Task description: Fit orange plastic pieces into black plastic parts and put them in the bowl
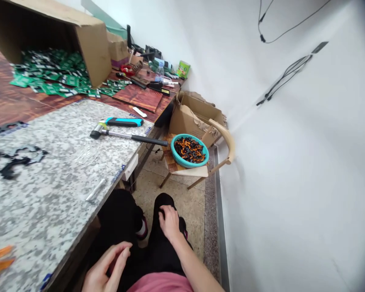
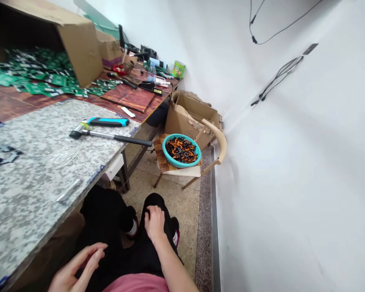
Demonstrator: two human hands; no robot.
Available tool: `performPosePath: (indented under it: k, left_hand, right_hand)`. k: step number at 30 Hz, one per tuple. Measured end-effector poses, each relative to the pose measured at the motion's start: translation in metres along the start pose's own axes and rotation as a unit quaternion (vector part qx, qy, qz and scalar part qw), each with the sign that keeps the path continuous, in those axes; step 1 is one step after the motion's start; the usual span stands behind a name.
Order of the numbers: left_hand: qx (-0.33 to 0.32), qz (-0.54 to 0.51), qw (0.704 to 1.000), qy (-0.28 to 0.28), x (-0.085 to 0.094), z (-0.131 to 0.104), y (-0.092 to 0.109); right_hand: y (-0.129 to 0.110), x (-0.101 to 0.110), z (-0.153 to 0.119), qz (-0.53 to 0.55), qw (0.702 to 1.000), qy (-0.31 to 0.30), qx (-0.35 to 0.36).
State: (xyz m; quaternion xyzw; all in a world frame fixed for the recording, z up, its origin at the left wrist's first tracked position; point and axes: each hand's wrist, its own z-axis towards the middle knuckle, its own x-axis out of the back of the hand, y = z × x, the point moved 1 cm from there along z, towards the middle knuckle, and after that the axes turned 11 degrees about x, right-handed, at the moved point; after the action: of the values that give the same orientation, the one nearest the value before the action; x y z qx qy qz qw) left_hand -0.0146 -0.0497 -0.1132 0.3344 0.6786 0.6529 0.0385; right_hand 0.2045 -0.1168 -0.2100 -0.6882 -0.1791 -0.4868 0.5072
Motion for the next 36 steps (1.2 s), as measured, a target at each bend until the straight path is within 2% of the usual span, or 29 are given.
performPosePath:
  k: [4,9,15,18,20,25,31,36]
  left_hand:
    - [0.014,0.053,0.998,0.019,0.003,0.011,-0.006]
    - [0.029,0.083,0.994,0.069,0.007,0.031,-0.028]
    - [0.021,0.119,0.992,0.045,-0.008,0.038,-0.058]
    - [-0.005,0.130,0.990,0.056,-0.013,0.035,-0.069]
    - [0.001,0.129,0.990,0.058,-0.013,0.036,-0.075]
    - [0.043,0.121,0.990,0.059,-0.009,0.041,-0.082]
    - [0.023,0.130,0.989,0.062,-0.008,0.044,-0.082]
    - [0.037,0.135,0.988,0.062,-0.010,0.045,-0.092]
  right_hand:
    - [0.017,0.007,-0.008,-0.054,0.997,0.008,-0.053]
    - [0.026,0.013,-0.021,-0.072,0.996,-0.019,-0.038]
    - [0.026,0.010,-0.012,-0.079,0.996,-0.027,-0.036]
    - [0.026,0.009,-0.008,-0.084,0.995,-0.030,-0.043]
    - [0.026,0.010,-0.008,-0.090,0.994,-0.033,-0.049]
    - [0.024,0.012,-0.012,-0.101,0.992,-0.032,-0.068]
    - [0.021,0.012,-0.010,-0.099,0.993,-0.032,-0.058]
    - [0.028,0.009,-0.009,-0.102,0.990,-0.044,-0.085]
